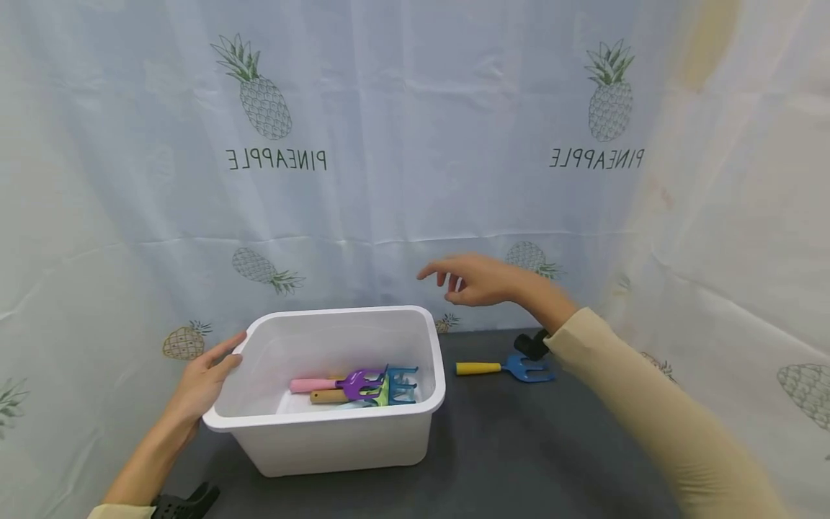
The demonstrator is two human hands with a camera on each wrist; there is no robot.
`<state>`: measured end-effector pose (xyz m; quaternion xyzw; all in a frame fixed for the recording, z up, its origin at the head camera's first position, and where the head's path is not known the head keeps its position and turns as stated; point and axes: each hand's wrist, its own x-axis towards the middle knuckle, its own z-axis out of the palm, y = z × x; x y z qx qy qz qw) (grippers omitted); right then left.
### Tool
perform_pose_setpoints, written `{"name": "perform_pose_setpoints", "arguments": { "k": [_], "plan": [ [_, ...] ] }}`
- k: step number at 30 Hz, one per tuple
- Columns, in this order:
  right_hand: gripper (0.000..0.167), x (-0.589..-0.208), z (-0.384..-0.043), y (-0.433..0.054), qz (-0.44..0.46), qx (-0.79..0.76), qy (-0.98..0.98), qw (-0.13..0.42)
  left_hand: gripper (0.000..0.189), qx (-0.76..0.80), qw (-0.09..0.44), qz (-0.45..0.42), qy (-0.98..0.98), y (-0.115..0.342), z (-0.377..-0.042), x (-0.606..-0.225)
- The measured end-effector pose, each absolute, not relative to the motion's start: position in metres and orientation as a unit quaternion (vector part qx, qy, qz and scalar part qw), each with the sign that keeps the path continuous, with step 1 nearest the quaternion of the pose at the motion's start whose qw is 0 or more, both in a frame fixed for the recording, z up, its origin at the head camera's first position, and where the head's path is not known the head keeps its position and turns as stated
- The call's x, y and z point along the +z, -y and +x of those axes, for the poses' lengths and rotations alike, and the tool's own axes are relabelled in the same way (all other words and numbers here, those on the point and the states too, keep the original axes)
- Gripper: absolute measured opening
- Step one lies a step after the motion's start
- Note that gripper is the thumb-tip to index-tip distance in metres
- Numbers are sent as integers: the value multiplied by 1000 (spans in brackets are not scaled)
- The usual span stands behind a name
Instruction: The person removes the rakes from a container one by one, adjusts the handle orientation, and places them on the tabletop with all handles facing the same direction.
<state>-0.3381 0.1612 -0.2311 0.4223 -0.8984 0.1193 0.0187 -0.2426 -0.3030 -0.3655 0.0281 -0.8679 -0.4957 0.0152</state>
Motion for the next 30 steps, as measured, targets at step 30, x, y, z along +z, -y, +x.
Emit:
{"name": "perform_pose_setpoints", "arguments": {
  "k": [30],
  "plan": [
    [45, -271, -360, 8, 510, 132, 843, -111, 58, -500, 33, 40, 864, 301, -244, -363]
  ]
}}
